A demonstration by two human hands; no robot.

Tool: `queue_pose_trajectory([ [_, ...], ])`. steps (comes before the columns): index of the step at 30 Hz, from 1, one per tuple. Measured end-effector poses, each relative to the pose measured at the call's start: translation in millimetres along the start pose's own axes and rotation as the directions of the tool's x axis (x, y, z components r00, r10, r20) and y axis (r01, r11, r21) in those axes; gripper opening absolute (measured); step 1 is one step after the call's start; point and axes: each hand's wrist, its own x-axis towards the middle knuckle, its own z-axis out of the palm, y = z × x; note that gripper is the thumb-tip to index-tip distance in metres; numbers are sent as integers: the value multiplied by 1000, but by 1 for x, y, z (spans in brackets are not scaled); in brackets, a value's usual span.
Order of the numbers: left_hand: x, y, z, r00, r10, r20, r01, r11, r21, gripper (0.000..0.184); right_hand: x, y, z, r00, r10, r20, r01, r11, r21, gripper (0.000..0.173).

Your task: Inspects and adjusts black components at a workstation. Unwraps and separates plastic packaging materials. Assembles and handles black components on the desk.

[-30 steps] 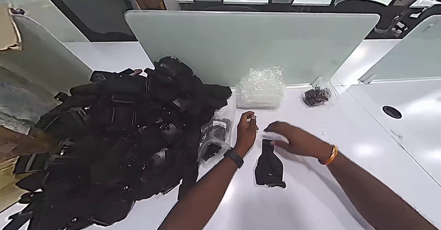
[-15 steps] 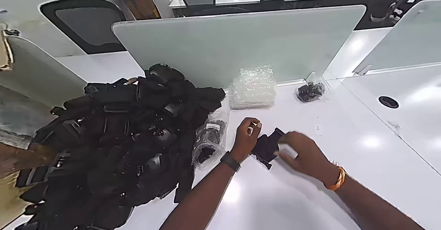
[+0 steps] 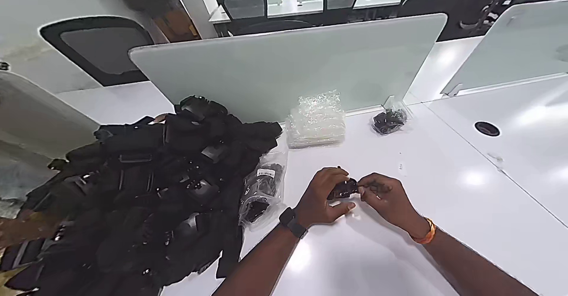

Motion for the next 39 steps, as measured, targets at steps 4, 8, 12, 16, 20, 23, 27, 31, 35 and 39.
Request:
queue_pose_trajectory([
  [4, 0, 10, 12, 1000, -14, -26, 14, 1000, -20, 37, 1, -3, -4, 985, 151, -82, -132, 970, 202, 6],
  [8, -1, 12, 11, 994, -99, -40, 95, 992, -77, 21, 1, -3, -6, 970, 230, 77, -241, 946, 216, 15],
  [12, -1, 13, 9, 984, -179, -9, 177, 979, -105, 23, -3, 6, -9, 996, 52, 73, -54, 998, 27, 13],
  [16, 1, 13, 10, 962, -272, -3, 266, 943, -202, 20, 2, 20, -18, 937, -280, 211, 333, 898, -289, 11],
  [20, -1, 9, 11, 967, -255, -22, 248, 954, -169, 21, 2, 19, -18, 976, -146, 160, 194, 918, -346, 38],
  [23, -1, 10, 12, 969, -247, -22, 241, 959, -151, 21, -1, 16, -15, 976, -153, 154, 205, 881, -427, 28],
  [27, -1, 9, 14, 975, -220, -34, 210, 960, -184, 21, 3, 18, -22, 968, -143, 207, 193, 951, -243, 26],
  [31, -1, 9, 15, 974, -224, -24, 218, 964, -154, 22, 1, 20, -24, 975, -96, 201, 165, 917, -363, 34],
  [35, -2, 10, 16, 976, -217, -25, 210, 964, -162, 22, 3, 15, -25, 962, -124, 244, 186, 950, -251, 15],
  [39, -1, 8, 15, 974, -222, -35, 214, 966, -145, 22, 0, 17, -27, 974, 36, 224, 70, 891, -449, 44],
])
